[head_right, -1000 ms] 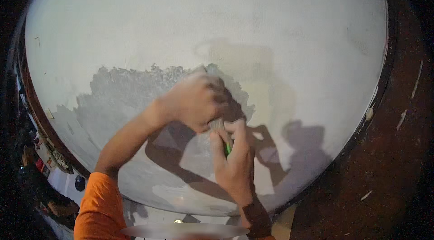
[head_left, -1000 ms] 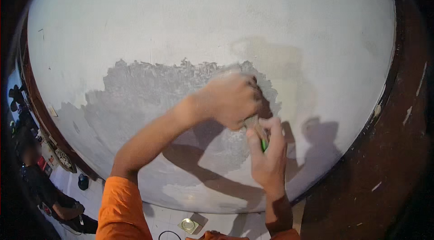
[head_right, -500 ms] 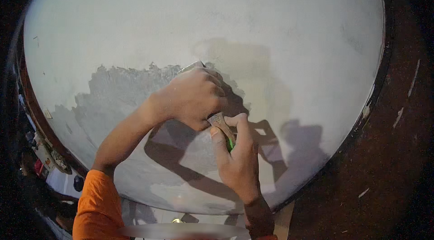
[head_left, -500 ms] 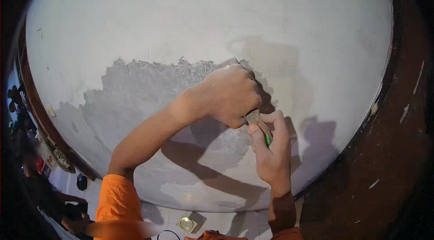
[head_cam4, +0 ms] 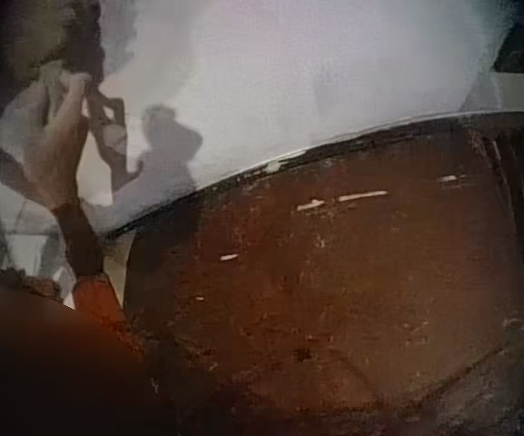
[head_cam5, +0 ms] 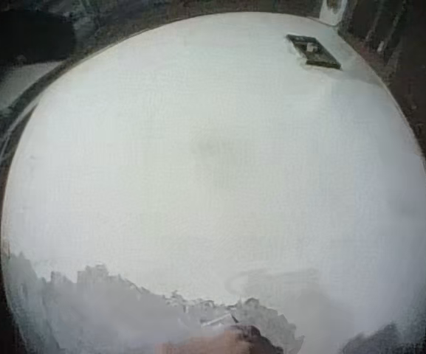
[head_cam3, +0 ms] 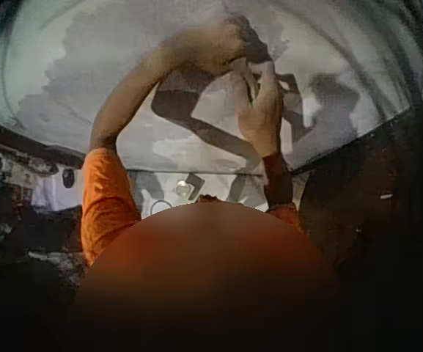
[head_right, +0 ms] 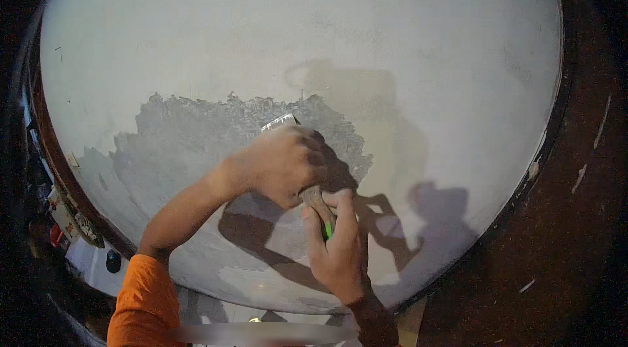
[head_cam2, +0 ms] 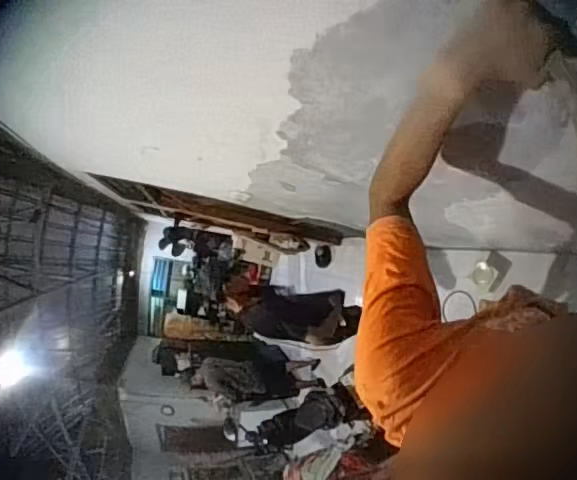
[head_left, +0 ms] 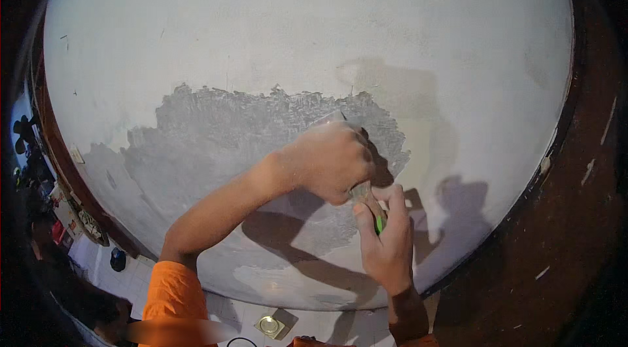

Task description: Using a putty knife and filler to patch and smooth a damaged area on a white wall.

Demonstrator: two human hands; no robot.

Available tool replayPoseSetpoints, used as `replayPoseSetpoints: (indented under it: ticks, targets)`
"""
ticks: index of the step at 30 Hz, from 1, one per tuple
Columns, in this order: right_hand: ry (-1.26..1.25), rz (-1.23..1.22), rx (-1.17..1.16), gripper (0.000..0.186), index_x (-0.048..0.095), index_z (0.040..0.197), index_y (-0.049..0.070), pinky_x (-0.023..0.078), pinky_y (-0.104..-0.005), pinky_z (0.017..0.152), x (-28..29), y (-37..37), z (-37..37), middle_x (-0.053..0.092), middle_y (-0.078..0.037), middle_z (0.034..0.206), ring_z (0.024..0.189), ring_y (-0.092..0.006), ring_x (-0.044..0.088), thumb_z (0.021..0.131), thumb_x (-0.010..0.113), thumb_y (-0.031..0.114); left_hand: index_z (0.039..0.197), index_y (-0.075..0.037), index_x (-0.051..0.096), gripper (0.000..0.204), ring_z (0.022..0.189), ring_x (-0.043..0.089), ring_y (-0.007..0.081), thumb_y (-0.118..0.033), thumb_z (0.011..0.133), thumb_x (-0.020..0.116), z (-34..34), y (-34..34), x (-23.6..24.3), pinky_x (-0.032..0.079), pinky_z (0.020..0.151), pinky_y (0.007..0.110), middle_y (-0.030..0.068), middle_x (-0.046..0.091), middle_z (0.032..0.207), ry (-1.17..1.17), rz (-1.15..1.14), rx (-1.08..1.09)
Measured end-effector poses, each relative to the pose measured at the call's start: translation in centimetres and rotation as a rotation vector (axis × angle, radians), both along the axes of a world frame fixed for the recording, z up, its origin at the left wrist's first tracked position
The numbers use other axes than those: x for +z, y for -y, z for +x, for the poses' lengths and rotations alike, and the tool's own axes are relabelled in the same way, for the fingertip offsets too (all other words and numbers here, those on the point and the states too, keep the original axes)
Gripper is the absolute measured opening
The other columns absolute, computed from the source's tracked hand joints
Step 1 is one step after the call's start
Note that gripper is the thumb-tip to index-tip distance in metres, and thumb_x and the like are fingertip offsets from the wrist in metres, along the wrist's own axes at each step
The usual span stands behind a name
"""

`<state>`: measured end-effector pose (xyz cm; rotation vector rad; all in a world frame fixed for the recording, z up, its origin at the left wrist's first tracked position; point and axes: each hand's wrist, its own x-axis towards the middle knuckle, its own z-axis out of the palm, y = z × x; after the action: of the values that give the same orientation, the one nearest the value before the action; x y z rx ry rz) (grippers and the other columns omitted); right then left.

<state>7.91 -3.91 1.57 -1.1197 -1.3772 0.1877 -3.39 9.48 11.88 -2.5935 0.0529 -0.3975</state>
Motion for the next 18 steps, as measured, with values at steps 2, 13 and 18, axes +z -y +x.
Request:
replayPoseSetpoints:
  ticks: [2, 13, 18]
  targets:
    - [0.042, 0.035, -0.073, 0.022, 0.051, 0.104, -0.001, 0.044, -0.0324, 0.071, 1.3, -1.3, -0.2, 0.056, -0.012, 0.084, 0.076, -0.0144, 0.052, 0.094, 0.062, 0.016, 0.070, -0.006, 0.065, 0.024, 0.074, 0.065, 0.0314, -0.027, 0.059, 0.067, 0.2, -1.0, 0.9, 0.052, 0.073, 0.042, 0.0096, 0.064, 0.071, 0.050, 0.073, -0.021]
    - [0.011, -0.006, -0.045, 0.021, 0.052, 0.105, 0.001, 0.045, -0.0340, 0.075, 2.0, -0.3, -0.7, 0.058, -0.012, 0.085, 0.080, -0.0168, 0.055, 0.095, 0.060, 0.017, 0.075, -0.004, 0.066, 0.028, 0.078, 0.064, 0.0314, -0.027, 0.060, 0.068, -0.2, -0.7, 1.7, 0.053, 0.077, 0.040, 0.0123, 0.068, 0.080, -0.022, 0.011, 0.009]
    - [-0.012, -0.005, -0.005, 0.019, 0.052, 0.103, 0.000, 0.044, -0.0349, 0.072, 2.2, 0.4, -1.2, 0.057, -0.013, 0.083, 0.076, -0.0194, 0.055, 0.095, 0.060, 0.017, 0.075, -0.004, 0.066, 0.029, 0.080, 0.065, 0.0308, -0.029, 0.060, 0.068, -1.2, 0.2, 0.8, 0.052, 0.075, 0.041, 0.0117, 0.067, 0.077, 0.051, -0.029, -0.041]
